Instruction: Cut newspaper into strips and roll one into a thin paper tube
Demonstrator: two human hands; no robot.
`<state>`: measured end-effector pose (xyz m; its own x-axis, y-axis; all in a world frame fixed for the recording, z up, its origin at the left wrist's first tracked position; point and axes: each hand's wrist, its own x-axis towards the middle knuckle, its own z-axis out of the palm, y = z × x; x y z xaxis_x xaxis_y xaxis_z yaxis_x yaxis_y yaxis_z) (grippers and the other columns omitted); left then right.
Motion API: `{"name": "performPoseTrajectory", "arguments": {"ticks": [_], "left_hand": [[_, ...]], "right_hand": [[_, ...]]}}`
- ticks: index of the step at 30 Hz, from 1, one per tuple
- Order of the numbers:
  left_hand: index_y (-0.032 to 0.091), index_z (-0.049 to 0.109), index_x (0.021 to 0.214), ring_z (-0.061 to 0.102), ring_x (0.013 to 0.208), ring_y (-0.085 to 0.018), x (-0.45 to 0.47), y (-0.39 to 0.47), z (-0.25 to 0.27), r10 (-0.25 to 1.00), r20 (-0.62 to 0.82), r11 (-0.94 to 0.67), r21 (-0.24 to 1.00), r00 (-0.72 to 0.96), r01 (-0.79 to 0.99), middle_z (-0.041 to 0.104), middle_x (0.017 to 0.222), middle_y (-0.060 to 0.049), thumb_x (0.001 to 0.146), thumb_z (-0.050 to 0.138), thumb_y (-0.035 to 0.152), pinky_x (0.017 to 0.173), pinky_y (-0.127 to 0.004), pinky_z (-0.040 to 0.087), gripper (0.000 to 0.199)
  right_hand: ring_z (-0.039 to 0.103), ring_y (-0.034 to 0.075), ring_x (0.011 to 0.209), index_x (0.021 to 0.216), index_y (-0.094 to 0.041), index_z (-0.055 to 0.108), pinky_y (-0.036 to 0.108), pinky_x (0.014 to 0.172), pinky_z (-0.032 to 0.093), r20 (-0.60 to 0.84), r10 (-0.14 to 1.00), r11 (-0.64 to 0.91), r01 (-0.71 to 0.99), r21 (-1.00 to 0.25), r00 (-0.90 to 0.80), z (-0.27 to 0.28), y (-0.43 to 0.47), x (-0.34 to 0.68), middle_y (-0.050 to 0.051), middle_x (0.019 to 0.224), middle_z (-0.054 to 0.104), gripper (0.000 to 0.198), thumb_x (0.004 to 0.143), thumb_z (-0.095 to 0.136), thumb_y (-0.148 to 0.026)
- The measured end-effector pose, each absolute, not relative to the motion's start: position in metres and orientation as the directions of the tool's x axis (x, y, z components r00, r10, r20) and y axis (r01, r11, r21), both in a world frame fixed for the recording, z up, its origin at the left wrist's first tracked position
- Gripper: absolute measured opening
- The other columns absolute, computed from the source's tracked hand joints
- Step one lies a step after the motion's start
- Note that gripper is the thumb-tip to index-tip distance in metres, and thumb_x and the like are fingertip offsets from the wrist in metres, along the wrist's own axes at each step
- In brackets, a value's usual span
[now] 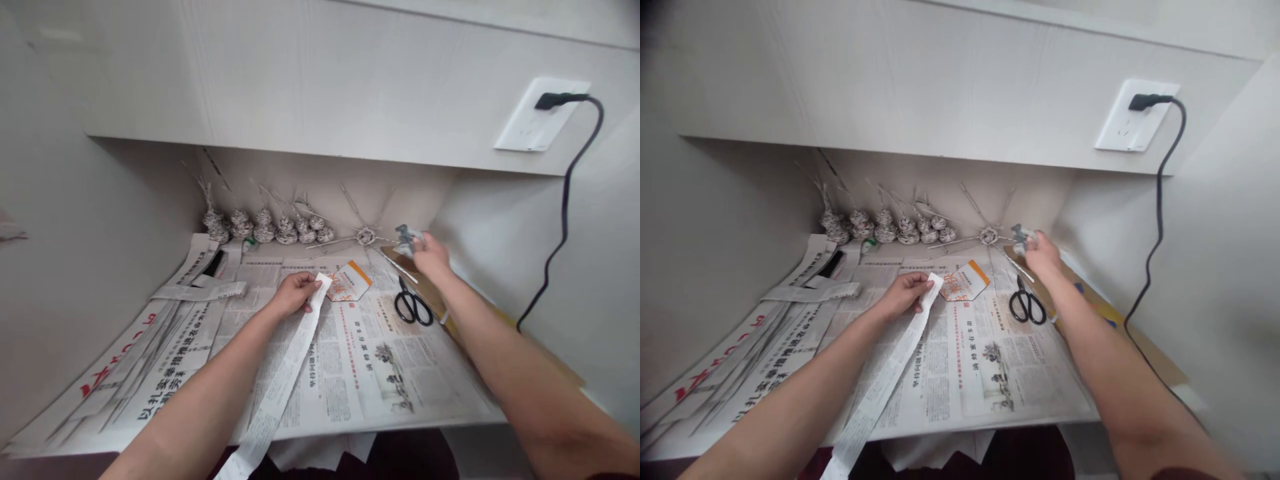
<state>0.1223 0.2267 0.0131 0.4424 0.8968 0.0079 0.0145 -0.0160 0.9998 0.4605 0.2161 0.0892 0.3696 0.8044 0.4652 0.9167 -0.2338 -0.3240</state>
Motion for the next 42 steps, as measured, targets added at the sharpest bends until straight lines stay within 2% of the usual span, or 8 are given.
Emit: {"name": "performPoseTrajectory", "arguments": {"ticks": [6, 11, 15, 20, 23, 27, 33, 42], "left_hand": [[0.014, 0.061, 0.084, 0.053, 0.047, -0.010, 0.121, 0.222, 0.020, 0.882, -0.018, 0.028, 0.999, 0.470, -0.015, 0.061, 0.061, 0.001, 0.062, 0.078, 0.057, 0.038, -0.021, 0.047, 0.050], [0.014, 0.062, 0.083, 0.055, 0.049, -0.010, 0.121, 0.222, 0.019, 0.875, -0.033, 0.052, 0.998, 0.483, -0.025, 0.061, 0.063, 0.001, 0.062, 0.079, 0.056, 0.038, -0.020, 0.048, 0.050], [0.015, 0.061, 0.085, 0.052, 0.046, -0.009, 0.121, 0.223, 0.016, 0.879, -0.042, 0.083, 0.994, 0.474, -0.066, 0.058, 0.059, 0.003, 0.063, 0.079, 0.053, 0.034, -0.017, 0.042, 0.047], [0.015, 0.061, 0.092, 0.061, 0.057, -0.013, 0.121, 0.219, 0.021, 0.870, -0.097, 0.158, 0.984, 0.483, -0.087, 0.065, 0.070, -0.002, 0.063, 0.081, 0.048, 0.038, -0.019, 0.049, 0.048], [0.015, 0.060, 0.092, 0.062, 0.062, -0.013, 0.122, 0.214, 0.026, 0.856, -0.132, 0.196, 0.977, 0.500, -0.078, 0.065, 0.074, -0.002, 0.064, 0.082, 0.044, 0.044, -0.022, 0.055, 0.045], [0.015, 0.060, 0.092, 0.064, 0.068, -0.015, 0.124, 0.208, 0.027, 0.814, -0.171, 0.248, 0.967, 0.555, -0.065, 0.064, 0.077, -0.003, 0.067, 0.082, 0.042, 0.047, -0.023, 0.057, 0.043], [0.015, 0.059, 0.096, 0.067, 0.071, -0.018, 0.125, 0.207, 0.021, 0.768, -0.200, 0.293, 0.954, 0.608, -0.056, 0.065, 0.084, -0.006, 0.070, 0.081, 0.041, 0.046, -0.025, 0.057, 0.043], [0.014, 0.062, 0.099, 0.070, 0.078, -0.018, 0.124, 0.208, 0.022, 0.775, -0.176, 0.283, 0.956, 0.607, -0.083, 0.072, 0.089, -0.010, 0.074, 0.079, 0.038, 0.064, -0.026, 0.059, 0.039]], "right_hand": [[0.062, 0.022, 0.073, 0.095, -0.023, 0.068, 0.028, 0.061, 0.036, 0.443, 0.888, -0.008, 0.966, -0.257, 0.125, 0.050, 0.214, 0.357, 0.005, 0.075, 0.070, 0.043, 0.098, 0.035, -0.051], [0.062, 0.024, 0.086, 0.092, -0.022, 0.071, 0.031, 0.072, 0.040, 0.427, 0.904, 0.137, 0.970, -0.201, -0.039, 0.022, 0.211, 0.338, 0.009, 0.085, 0.071, 0.046, 0.093, 0.045, -0.060], [0.059, 0.025, 0.105, 0.113, -0.021, 0.070, 0.037, 0.095, 0.039, 0.425, 0.894, 0.243, 0.951, -0.189, -0.143, 0.015, 0.209, 0.346, 0.011, 0.107, 0.071, 0.043, 0.099, 0.040, -0.047], [0.061, 0.021, 0.106, 0.126, -0.024, 0.066, 0.034, 0.095, 0.043, 0.390, 0.888, 0.346, 0.913, -0.215, -0.244, 0.013, 0.212, 0.348, 0.006, 0.117, 0.071, 0.037, 0.096, 0.045, -0.020], [0.063, 0.019, 0.103, 0.108, -0.023, 0.074, 0.031, 0.095, 0.045, 0.381, 0.892, 0.345, 0.911, -0.228, -0.242, 0.010, 0.218, 0.346, 0.003, 0.107, 0.075, 0.033, 0.092, 0.048, -0.011], [0.064, 0.019, 0.097, 0.099, -0.017, 0.070, 0.037, 0.092, 0.048, 0.390, 0.908, 0.259, 0.936, -0.237, -0.152, 0.006, 0.224, 0.346, 0.006, 0.100, 0.072, 0.020, 0.096, 0.053, -0.026], [0.064, 0.020, 0.086, 0.087, -0.021, 0.068, 0.032, 0.077, 0.046, 0.401, 0.912, 0.200, 0.950, -0.240, -0.091, 0.007, 0.219, 0.341, 0.008, 0.086, 0.070, 0.042, 0.100, 0.040, -0.048], [0.061, 0.022, 0.109, 0.129, -0.029, 0.061, 0.032, 0.090, 0.044, 0.342, 0.887, 0.412, 0.866, -0.282, -0.310, 0.020, 0.206, 0.350, 0.007, 0.120, 0.067, 0.038, 0.093, 0.055, -0.039]]}}
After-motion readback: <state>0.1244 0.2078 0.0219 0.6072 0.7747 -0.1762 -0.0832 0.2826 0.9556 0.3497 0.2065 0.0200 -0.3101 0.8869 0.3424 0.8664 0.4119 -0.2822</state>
